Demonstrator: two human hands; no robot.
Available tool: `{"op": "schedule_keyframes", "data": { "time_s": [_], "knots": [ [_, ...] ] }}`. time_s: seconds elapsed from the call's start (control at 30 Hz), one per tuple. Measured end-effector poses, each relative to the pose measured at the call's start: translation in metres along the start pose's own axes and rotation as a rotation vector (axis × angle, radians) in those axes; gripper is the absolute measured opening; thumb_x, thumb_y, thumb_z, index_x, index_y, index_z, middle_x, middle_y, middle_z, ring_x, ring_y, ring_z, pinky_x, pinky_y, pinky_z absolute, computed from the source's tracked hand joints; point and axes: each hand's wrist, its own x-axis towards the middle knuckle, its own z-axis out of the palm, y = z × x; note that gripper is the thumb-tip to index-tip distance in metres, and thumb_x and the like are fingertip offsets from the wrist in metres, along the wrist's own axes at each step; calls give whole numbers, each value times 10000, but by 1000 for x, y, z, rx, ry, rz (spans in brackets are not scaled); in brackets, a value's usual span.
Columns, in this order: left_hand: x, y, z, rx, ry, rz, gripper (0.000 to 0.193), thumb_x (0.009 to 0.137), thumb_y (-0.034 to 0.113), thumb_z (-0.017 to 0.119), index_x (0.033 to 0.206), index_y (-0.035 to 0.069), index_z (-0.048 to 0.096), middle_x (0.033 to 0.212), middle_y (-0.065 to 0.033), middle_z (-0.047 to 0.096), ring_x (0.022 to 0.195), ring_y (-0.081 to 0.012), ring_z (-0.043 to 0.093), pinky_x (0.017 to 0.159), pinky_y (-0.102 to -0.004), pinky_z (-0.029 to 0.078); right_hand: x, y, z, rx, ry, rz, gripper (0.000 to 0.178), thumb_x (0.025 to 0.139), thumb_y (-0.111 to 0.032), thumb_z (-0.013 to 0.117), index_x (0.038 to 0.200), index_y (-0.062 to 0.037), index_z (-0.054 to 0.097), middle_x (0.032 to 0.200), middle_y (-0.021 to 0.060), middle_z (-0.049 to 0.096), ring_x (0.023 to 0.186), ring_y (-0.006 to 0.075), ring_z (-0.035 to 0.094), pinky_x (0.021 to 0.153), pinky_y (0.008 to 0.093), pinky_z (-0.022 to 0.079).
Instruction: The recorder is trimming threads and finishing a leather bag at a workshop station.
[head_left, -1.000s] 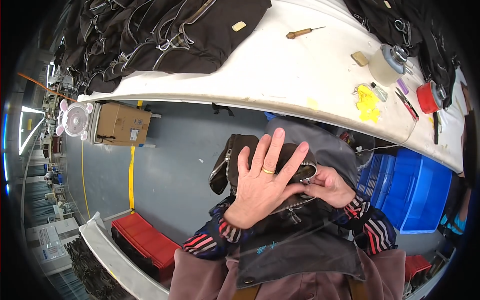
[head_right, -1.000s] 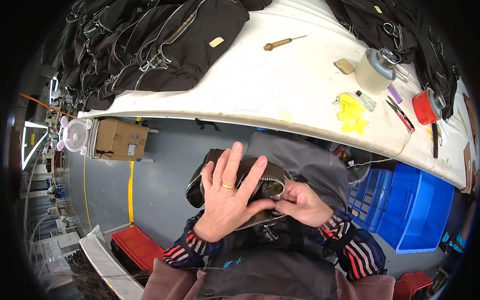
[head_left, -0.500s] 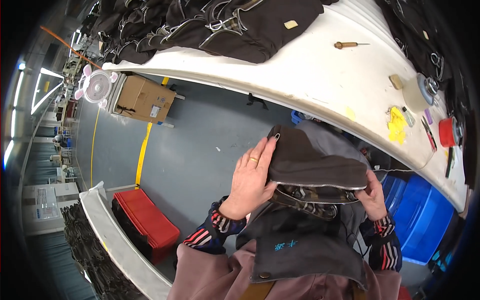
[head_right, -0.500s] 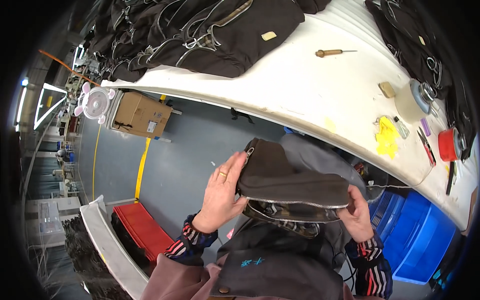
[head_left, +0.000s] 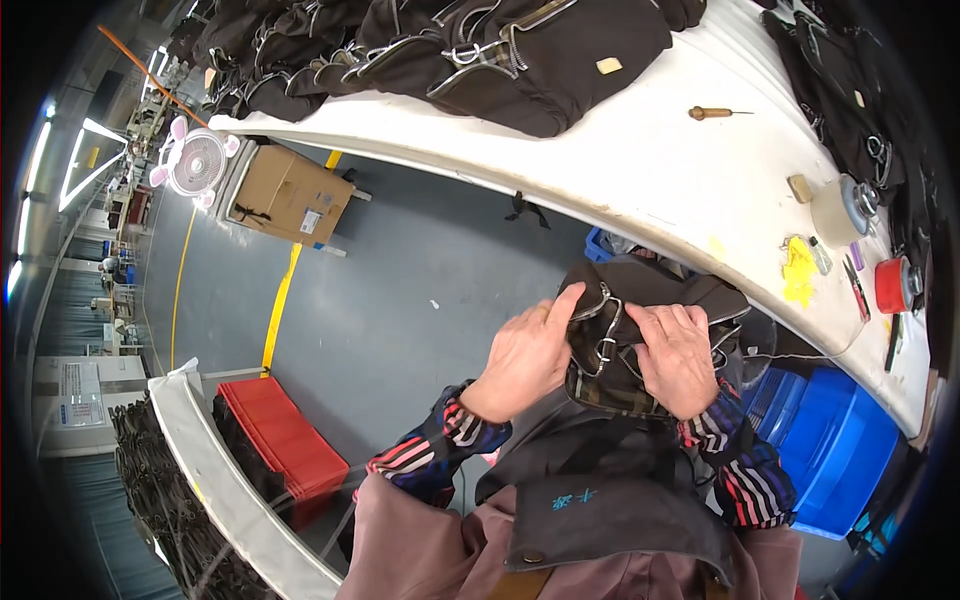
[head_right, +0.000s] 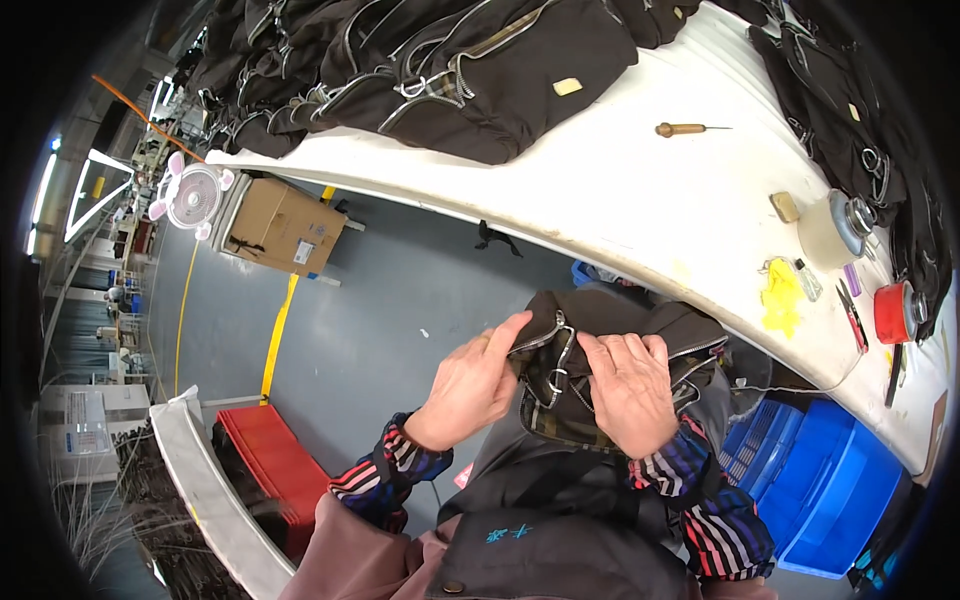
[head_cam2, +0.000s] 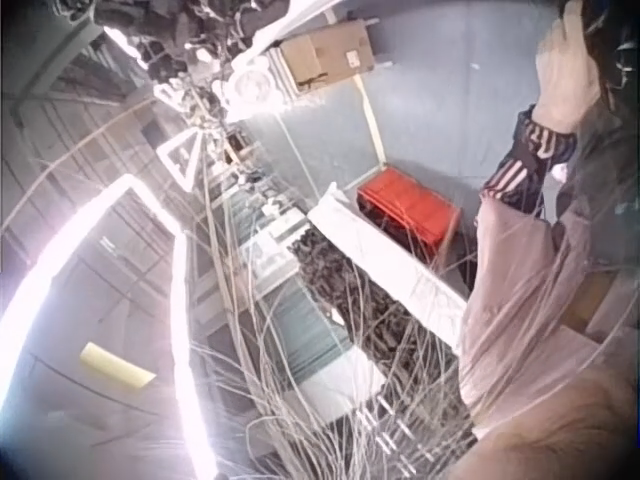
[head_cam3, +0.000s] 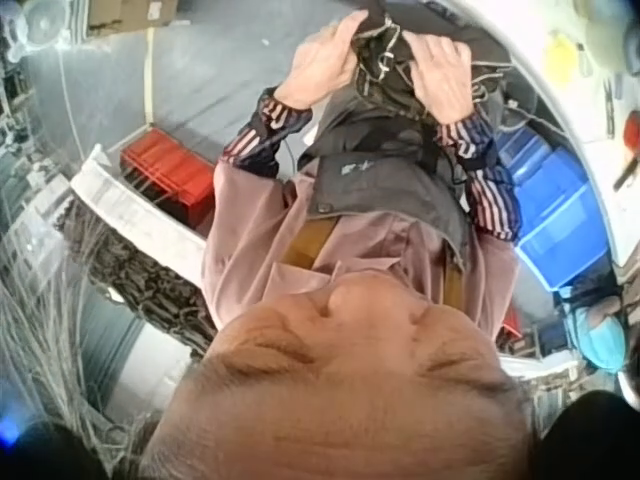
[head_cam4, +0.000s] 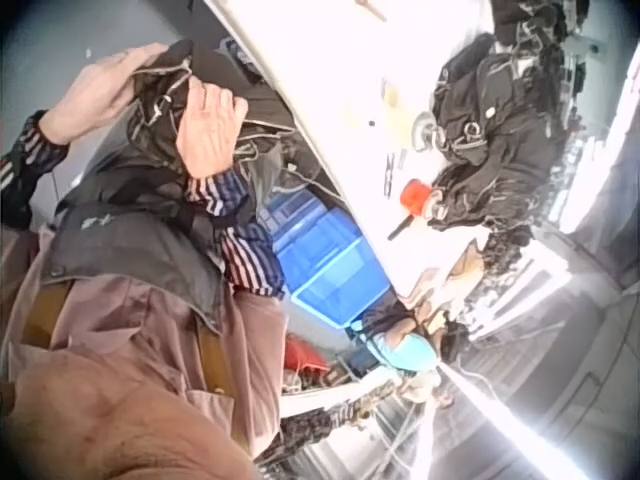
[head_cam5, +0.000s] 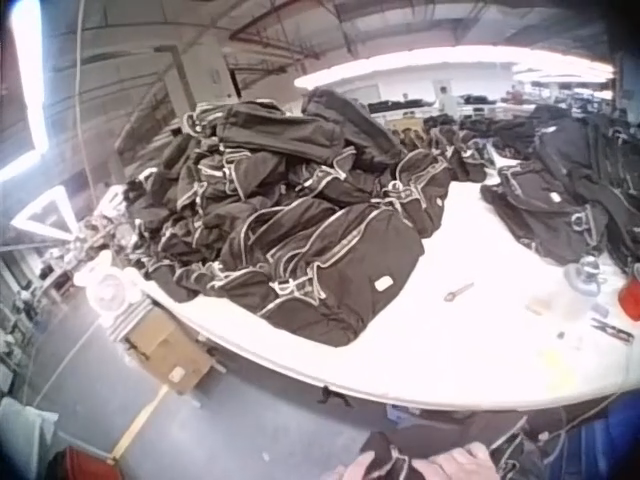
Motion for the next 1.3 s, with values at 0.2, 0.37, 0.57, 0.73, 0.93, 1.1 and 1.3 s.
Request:
{"op": "schedule_keyframes", "data": {
  "time_s": [0.2,0.37,0.57,0.73,0.93,1.1,1.3],
  "knots": [
    [24,-19,27,-29,150,99,544,667,-2,567,1195,46,448,1102,-166,536,984,-319,534,825,-382,441,-4,-20,2,72,101,-173,362,627,2,583,985,-39,545,882,81,540,836,246,511,840,408,356],
    [23,-21,17,-212,120,300,412,645,-62,557,1047,31,554,1003,-143,592,971,-312,551,800,-350,461,-16,-1,-15,122,271,-59,331,572,72,507,875,-47,565,818,100,544,812,283,517,796,418,395],
    [-7,19,11,-1245,-507,-168,175,849,31,526,1009,-29,564,866,-40,608,776,-58,553,654,-227,456,-14,37,-31,264,298,72,357,487,128,444,805,-21,510,744,133,483,756,330,500,661,359,404],
    [-14,16,26,-1741,-562,-458,217,865,54,531,1060,-36,558,943,-28,613,828,-60,555,748,-207,469,-26,43,-11,338,253,139,304,539,120,503,802,-31,512,745,119,482,757,313,509,651,339,410],
    [-5,38,7,-1663,-545,-446,278,854,37,540,1123,-31,529,992,-46,600,897,-77,541,796,-222,441,-35,22,-64,100,203,141,455,570,109,475,996,-28,561,984,158,517,947,343,483,819,381,404],
    [-13,28,6,-1563,-443,-444,279,844,-4,523,1122,-17,533,969,-48,593,850,-77,534,764,-217,435,-36,-34,-73,-27,-22,-279,344,659,-153,556,996,-98,601,1063,35,543,1062,211,456,964,450,286],
    [-3,31,-20,-508,19,-4,389,687,-125,488,1034,12,599,755,-86,536,690,-205,507,660,-267,418,-33,-15,-3,-188,-105,-291,241,697,-176,516,876,-32,588,953,59,535,979,185,473,932,404,325]
  ]
}}
